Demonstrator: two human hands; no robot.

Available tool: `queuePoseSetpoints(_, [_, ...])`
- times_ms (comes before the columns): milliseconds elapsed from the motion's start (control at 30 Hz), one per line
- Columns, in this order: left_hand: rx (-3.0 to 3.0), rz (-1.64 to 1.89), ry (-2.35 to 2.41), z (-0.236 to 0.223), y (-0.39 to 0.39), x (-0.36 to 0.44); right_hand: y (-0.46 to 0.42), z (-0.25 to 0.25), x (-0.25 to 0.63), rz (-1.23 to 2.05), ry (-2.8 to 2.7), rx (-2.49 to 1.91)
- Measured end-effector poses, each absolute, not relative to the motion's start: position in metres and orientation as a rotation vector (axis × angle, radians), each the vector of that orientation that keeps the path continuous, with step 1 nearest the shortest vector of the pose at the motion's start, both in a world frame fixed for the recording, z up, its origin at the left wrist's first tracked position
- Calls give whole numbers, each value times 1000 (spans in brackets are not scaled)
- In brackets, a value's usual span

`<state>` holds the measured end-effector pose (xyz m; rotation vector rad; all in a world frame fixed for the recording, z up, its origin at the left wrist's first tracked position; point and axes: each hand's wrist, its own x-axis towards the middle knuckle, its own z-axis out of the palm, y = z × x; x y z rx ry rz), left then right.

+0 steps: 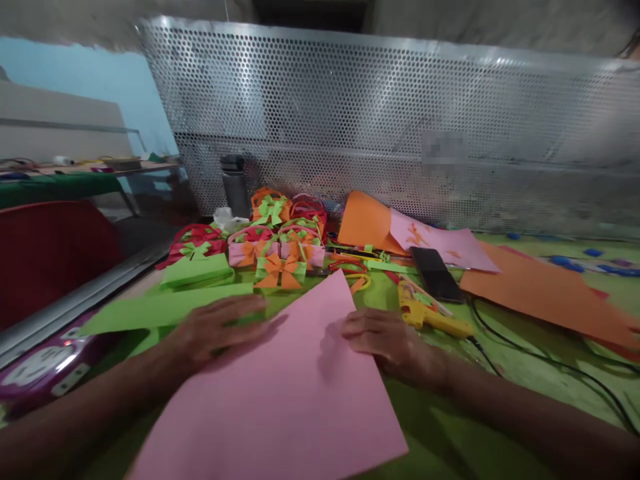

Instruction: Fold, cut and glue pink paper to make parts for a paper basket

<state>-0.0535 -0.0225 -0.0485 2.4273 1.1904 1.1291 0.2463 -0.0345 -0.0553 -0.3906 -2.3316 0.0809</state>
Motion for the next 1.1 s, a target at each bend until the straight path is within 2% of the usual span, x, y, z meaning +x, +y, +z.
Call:
queuePoseSetpoints(100, [2830,706,729,-59,-27,-68,-38,-67,252,194,-2393,-446])
queuePoseSetpoints(167, [2926,504,663,-58,-29,-80,-41,-67,255,239,-2455,-509])
queuePoseSetpoints(333, [2818,459,801,-25,-39,-78,-48,-56,257,335,-2636,-635])
queuePoseSetpoints(400, [2860,277,730,-13,-40,-60,-50,-52,258,346,-2672,-651])
queuePoseSetpoints(600, [2795,-61,582,-24,-27,-15,-57,-44,261,248,-2739,-696])
queuePoseSetpoints(900, [2719,-209,565,-32,-28,-15,-64,-40,263,293,-2899,-784])
queuePoseSetpoints(1100, [2745,-147,534,-29,-28,-18,-69,-41,260,164,-2783,-526])
